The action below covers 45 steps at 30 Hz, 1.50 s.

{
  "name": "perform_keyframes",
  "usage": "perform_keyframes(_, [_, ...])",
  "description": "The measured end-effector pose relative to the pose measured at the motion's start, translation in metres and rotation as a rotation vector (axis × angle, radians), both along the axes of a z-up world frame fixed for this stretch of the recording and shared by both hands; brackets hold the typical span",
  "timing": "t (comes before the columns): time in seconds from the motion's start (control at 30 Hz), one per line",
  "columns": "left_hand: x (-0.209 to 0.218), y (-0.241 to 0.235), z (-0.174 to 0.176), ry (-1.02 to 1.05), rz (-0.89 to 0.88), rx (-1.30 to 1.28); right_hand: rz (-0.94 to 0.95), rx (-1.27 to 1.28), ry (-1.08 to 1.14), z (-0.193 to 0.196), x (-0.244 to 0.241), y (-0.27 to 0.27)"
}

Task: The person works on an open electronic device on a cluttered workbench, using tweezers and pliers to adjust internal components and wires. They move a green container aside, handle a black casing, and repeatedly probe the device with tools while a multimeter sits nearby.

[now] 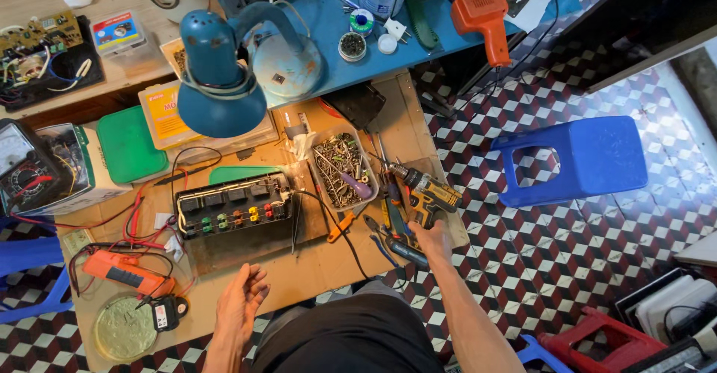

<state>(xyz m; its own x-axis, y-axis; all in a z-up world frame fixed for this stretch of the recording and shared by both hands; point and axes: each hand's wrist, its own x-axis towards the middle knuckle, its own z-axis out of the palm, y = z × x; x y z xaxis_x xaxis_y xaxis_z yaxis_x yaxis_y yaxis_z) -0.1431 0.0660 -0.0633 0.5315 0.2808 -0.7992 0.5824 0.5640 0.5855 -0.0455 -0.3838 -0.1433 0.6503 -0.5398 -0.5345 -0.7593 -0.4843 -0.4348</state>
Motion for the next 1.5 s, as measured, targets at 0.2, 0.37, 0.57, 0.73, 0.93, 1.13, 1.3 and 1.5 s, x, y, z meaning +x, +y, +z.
perform_keyframes(0.2, [-0.028,-0.018,-0.007,0.077,0.037,0.090,-0.049,0.140,-0.064,0.052,0.000,0.009])
perform_keyframes(0.37, [-0.028,-0.039,0.004,0.130,0.036,0.129,-0.248,0.374,-0.235,0.089,-0.005,-0.008])
perform_keyframes(0.57, [-0.016,-0.066,0.022,0.135,-0.081,0.179,-0.249,0.073,-0.195,0.087,0.012,-0.066])
perform_keyframes(0.73, [-0.018,-0.078,0.015,0.122,-0.122,0.161,-0.146,-0.032,-0.139,0.067,0.001,-0.087])
perform_keyframes(0.93, [-0.023,-0.080,0.006,0.125,-0.124,0.131,-0.112,0.033,-0.032,0.056,-0.024,-0.061])
perform_keyframes(1.13, [-0.026,-0.082,0.009,0.123,-0.139,0.134,-0.040,0.039,-0.003,0.057,-0.035,-0.025])
perform_keyframes(1.3, [-0.024,-0.084,0.011,0.099,-0.140,0.132,-0.063,0.150,-0.066,0.065,-0.031,-0.010])
perform_keyframes(1.5, [-0.040,-0.080,0.005,0.090,-0.108,0.144,-0.156,0.239,-0.185,0.043,0.001,-0.001])
